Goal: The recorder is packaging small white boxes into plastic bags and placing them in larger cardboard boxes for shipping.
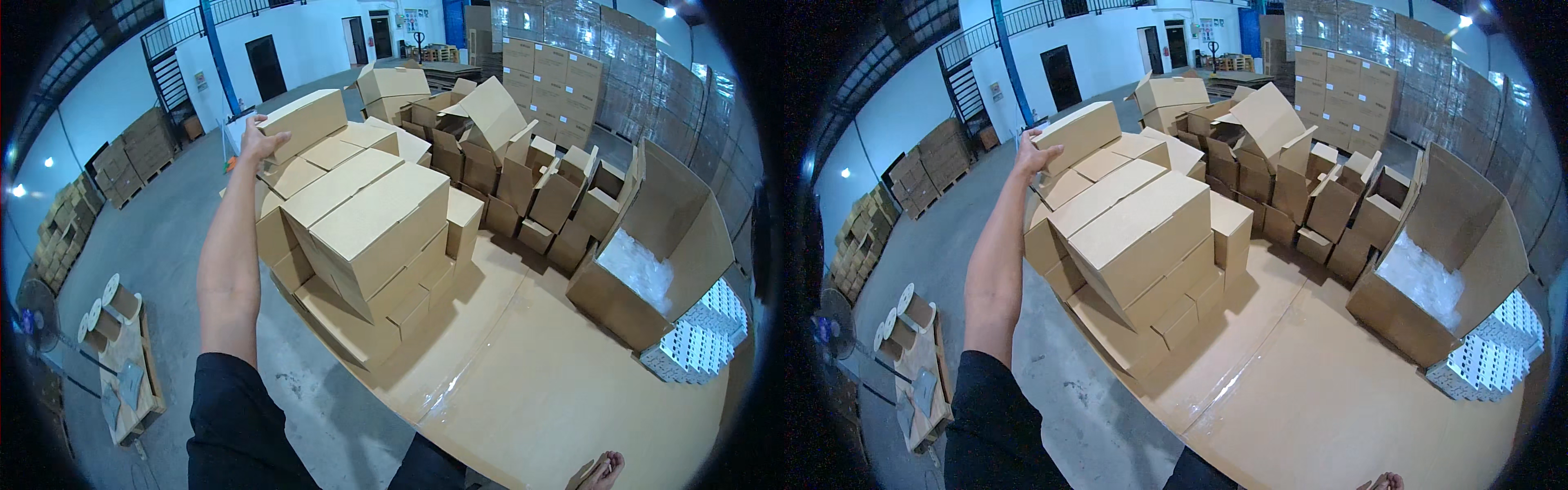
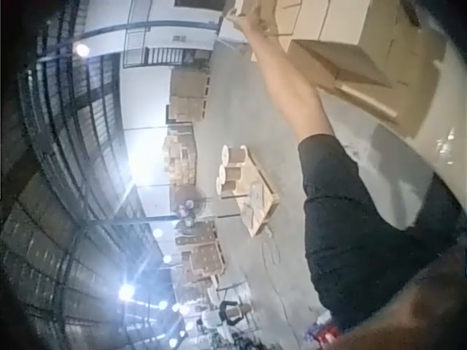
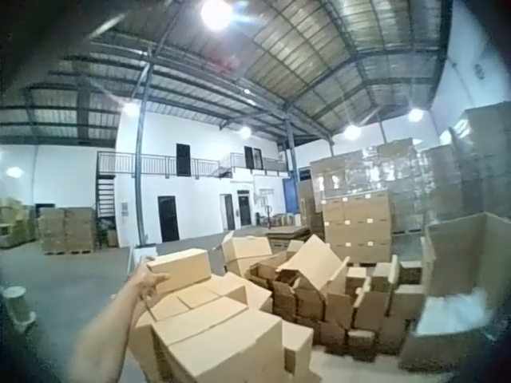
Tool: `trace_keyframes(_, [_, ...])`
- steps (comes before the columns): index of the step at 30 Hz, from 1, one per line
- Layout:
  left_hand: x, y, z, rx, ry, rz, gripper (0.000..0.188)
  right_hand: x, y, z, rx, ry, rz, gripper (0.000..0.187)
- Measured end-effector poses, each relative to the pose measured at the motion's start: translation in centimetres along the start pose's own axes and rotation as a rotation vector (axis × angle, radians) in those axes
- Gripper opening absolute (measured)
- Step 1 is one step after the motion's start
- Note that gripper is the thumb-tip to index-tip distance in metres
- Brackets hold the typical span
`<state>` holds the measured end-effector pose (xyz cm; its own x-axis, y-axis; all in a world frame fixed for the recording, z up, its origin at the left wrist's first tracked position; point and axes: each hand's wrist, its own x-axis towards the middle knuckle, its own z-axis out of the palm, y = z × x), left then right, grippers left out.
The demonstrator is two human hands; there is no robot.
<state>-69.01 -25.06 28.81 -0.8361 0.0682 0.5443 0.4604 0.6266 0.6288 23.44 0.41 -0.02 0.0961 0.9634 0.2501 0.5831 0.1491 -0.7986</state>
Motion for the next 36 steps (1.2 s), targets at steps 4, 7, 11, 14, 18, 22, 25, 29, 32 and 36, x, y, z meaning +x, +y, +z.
trace_keyframes(4, [-0.6,-0.1,0.4,-0.134,-0.076,-0.001,0.083,-0.2,-0.2,-0.4,0.001,0.003,0.015,0.037])
trace_keyframes(7, [-1.2,0.4,0.8,-0.185,-0.081,0.014,0.083,-0.5,-1.8,-0.5,-0.016,0.013,0.033,0.035])
trace_keyframes(11, [-0.6,-0.1,0.0,-0.122,-0.046,0.026,0.085,-0.2,-0.7,-0.3,-0.028,0.004,-0.013,0.035])
trace_keyframes(14, [-0.7,0.0,-0.3,-0.108,-0.074,0.021,0.085,-0.2,-1.2,-0.3,0.025,0.003,0.024,0.037])
trace_keyframes(18, [-1.9,1.1,-0.3,-0.204,-0.137,-0.032,0.082,-0.3,-1.3,-0.6,-0.021,-0.006,0.029,0.038])
trace_keyframes(22, [-2.3,-0.1,-2.5,-0.254,-0.109,0.000,0.082,-0.3,-1.2,-0.4,-0.029,0.003,0.026,0.038])
trace_keyframes(25, [-3.1,-0.4,-4.0,-0.362,-0.094,-0.009,0.079,-0.3,-1.5,-0.4,0.007,-0.024,0.062,0.039])
trace_keyframes(29, [-4.3,0.2,-6.1,-0.376,-0.092,-0.018,0.077,-0.2,-1.1,-0.4,-0.033,-0.023,0.027,0.039])
trace_keyframes(32, [-4.9,0.9,-7.2,-0.379,-0.135,0.014,0.076,-0.1,-0.8,-0.5,-0.072,-0.024,0.005,0.040])
trace_keyframes(36, [-5.1,-0.1,-7.4,-0.303,-0.113,0.025,0.074,-0.4,-1.4,-0.6,-0.047,-0.024,-0.010,0.041])
